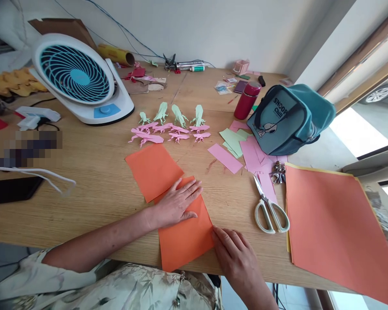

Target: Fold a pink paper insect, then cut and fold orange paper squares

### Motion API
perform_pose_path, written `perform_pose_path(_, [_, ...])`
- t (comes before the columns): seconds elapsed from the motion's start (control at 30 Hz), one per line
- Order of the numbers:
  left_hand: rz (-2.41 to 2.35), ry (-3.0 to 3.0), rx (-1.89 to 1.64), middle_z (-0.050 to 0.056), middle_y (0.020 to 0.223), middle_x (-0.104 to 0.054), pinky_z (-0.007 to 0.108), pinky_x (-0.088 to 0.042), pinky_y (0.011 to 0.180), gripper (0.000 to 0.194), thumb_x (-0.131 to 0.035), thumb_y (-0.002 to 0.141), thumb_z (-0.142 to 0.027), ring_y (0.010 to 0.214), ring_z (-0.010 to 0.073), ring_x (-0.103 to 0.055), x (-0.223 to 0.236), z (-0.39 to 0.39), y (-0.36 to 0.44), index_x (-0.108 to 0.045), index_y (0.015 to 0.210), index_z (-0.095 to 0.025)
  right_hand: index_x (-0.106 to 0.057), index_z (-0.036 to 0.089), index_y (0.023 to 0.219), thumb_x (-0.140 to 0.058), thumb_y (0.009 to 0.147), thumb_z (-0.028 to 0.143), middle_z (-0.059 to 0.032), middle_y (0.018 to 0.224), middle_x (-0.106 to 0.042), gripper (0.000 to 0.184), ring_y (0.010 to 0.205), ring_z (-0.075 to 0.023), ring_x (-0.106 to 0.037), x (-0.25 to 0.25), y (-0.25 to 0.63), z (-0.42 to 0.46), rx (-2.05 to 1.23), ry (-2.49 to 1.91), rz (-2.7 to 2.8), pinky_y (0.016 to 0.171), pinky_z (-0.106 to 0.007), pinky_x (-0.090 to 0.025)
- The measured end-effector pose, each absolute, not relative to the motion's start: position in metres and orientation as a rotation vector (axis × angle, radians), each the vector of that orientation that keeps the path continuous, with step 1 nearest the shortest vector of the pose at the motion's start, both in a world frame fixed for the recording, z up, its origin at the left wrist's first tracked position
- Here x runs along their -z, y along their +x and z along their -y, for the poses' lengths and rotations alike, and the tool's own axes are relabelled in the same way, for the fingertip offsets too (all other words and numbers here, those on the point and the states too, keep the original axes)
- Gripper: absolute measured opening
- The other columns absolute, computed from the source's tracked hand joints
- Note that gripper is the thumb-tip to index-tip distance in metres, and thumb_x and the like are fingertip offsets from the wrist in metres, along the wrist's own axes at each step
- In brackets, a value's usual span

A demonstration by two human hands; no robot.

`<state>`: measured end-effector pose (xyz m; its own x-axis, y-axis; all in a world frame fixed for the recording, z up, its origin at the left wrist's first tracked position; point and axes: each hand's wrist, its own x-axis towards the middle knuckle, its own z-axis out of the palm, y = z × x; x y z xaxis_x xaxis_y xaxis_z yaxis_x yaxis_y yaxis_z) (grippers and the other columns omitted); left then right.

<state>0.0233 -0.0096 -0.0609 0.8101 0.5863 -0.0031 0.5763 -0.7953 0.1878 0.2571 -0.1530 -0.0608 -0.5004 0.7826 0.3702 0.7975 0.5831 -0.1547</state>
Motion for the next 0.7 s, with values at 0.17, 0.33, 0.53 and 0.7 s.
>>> perform_pose_path(0.17, [-1.032, 2.792, -0.056, 0.015, 0.161, -0.023, 0.054, -0.013, 0.120, 0.079, -0.037, 0.096, -0.061, 0.150, 0.0282, -0.019, 0.060, 0.004, 0.033, -0.027, 0.152, -0.007, -0.059, 0.008, 0.129, -0.044, 0.096, 0.005, -0.0159, 0.125, -0.065, 0.036, 0.105, -0.0251, -0.060, 0.059, 0.256, 0.153, 0.033, -1.297, 2.423, 0.089, -0.040, -0.046])
perform_pose_path(0.33, [-1.036, 2.785, -0.098, 0.016, 0.162, -0.019, 0.055, -0.013, 0.119, 0.078, -0.034, 0.098, -0.059, 0.150, 0.0312, -0.018, 0.053, 0.016, 0.038, -0.024, 0.153, -0.004, -0.059, 0.004, 0.125, -0.050, 0.094, 0.007, -0.0183, 0.125, -0.065, 0.032, 0.104, -0.0260, -0.058, 0.056, 0.254, 0.155, 0.028, -1.330, 2.398, 0.087, -0.040, -0.045])
perform_pose_path(0.53, [-0.729, 2.756, -0.129, 0.013, 0.162, -0.024, 0.046, -0.017, 0.121, 0.074, -0.030, 0.099, -0.057, 0.150, 0.0274, -0.020, 0.059, 0.037, 0.028, -0.025, 0.154, -0.008, -0.059, 0.005, 0.125, -0.055, 0.096, 0.020, -0.0179, 0.121, -0.063, 0.033, 0.106, -0.0271, -0.056, 0.053, 0.251, 0.158, -0.045, -1.391, 2.351, 0.088, -0.041, -0.044])
perform_pose_path(0.7, [-0.738, 2.688, -0.203, 0.016, 0.161, -0.025, 0.048, -0.022, 0.120, 0.078, -0.038, 0.095, -0.062, 0.150, 0.0298, -0.020, 0.061, 0.035, 0.027, -0.029, 0.153, -0.010, -0.055, 0.014, 0.135, -0.052, 0.097, 0.028, -0.0130, 0.105, -0.064, 0.040, 0.086, -0.0238, -0.056, 0.057, 0.245, 0.151, -0.010, -1.601, 2.340, 0.076, -0.039, -0.044])
